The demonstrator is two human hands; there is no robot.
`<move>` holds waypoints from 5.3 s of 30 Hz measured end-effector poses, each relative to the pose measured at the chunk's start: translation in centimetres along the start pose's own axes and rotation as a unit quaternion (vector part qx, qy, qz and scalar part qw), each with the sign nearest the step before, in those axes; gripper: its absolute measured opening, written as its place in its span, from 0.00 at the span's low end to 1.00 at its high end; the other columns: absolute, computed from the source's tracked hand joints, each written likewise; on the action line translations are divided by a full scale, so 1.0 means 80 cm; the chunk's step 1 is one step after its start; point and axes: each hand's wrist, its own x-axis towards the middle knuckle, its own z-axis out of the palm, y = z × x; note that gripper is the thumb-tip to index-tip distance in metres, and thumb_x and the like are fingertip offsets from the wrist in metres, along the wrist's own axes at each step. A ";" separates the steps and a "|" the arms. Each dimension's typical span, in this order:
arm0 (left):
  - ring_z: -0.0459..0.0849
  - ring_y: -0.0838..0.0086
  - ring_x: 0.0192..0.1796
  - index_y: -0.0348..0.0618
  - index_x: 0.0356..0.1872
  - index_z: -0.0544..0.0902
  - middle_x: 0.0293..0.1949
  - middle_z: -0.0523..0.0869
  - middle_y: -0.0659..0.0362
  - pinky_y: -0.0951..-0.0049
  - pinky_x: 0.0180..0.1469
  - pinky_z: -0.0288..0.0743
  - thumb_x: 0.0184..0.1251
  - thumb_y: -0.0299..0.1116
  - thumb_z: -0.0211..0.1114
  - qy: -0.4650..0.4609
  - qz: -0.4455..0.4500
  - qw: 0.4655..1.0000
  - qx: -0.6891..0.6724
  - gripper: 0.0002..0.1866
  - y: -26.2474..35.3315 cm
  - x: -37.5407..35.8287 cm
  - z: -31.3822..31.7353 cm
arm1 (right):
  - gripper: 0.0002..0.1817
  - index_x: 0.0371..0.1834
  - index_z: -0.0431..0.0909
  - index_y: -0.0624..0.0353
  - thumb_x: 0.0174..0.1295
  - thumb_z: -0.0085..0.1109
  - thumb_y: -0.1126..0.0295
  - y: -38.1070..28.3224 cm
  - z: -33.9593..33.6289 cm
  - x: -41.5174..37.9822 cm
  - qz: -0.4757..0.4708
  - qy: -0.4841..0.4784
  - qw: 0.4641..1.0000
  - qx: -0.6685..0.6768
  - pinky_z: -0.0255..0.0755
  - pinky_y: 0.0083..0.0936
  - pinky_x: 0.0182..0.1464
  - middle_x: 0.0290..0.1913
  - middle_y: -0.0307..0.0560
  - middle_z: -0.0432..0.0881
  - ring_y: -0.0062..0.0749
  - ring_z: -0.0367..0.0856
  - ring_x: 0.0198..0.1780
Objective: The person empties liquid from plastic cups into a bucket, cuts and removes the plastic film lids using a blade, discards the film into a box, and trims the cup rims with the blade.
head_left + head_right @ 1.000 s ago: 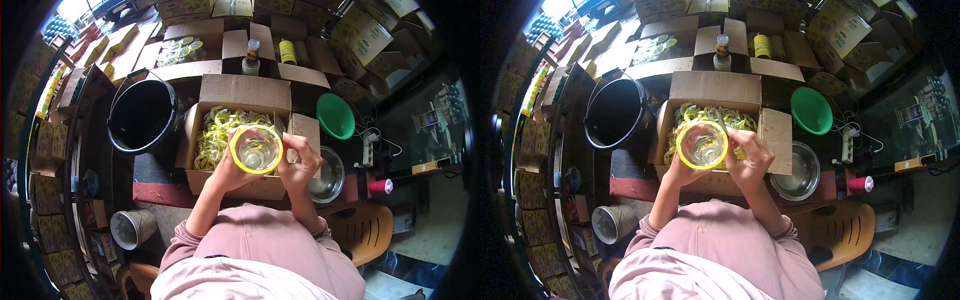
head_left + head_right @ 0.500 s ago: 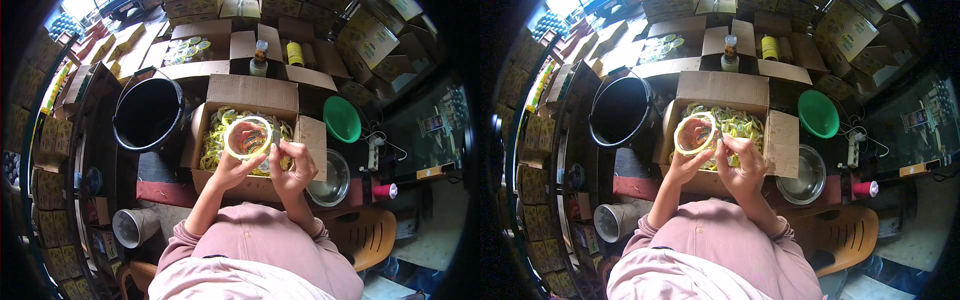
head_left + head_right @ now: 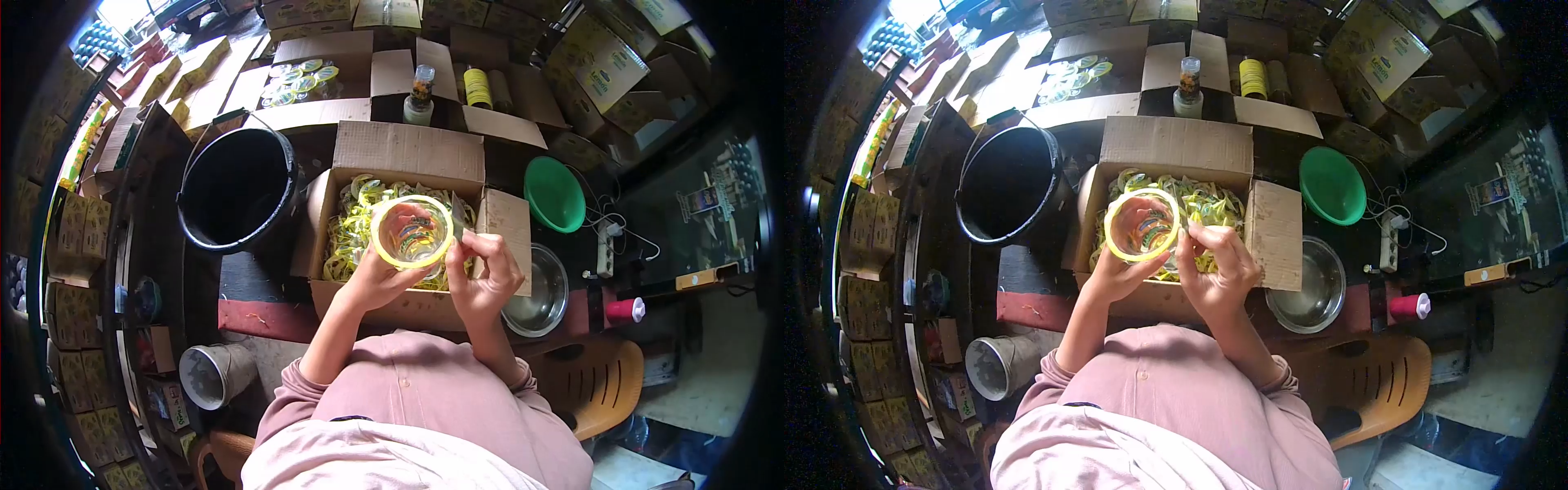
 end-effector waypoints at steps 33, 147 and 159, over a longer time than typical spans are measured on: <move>0.70 0.66 0.57 0.38 0.59 0.58 0.54 0.67 0.53 0.68 0.59 0.64 0.48 0.25 0.68 -0.018 -0.020 0.996 0.088 0.37 -0.012 -0.006 -0.001 | 0.10 0.31 0.77 0.61 0.45 0.63 0.81 0.004 0.001 0.006 -0.029 0.008 0.999 -0.036 0.73 0.19 0.27 0.28 0.44 0.80 0.26 0.78 0.24; 0.73 0.70 0.54 0.38 0.56 0.63 0.50 0.73 0.55 0.71 0.57 0.67 0.42 0.27 0.74 -0.082 -0.027 0.996 0.026 0.38 0.005 0.012 -0.016 | 0.08 0.30 0.75 0.64 0.45 0.61 0.83 0.024 -0.004 -0.005 0.025 -0.029 0.998 0.049 0.69 0.15 0.29 0.26 0.42 0.76 0.21 0.74 0.26; 0.68 0.71 0.58 0.40 0.59 0.60 0.53 0.69 0.56 0.70 0.59 0.64 0.44 0.28 0.72 -0.060 0.005 0.998 -0.022 0.40 -0.018 0.006 -0.013 | 0.07 0.29 0.76 0.62 0.46 0.62 0.81 0.017 -0.002 -0.004 0.035 -0.006 0.998 0.043 0.70 0.18 0.24 0.24 0.42 0.76 0.22 0.76 0.22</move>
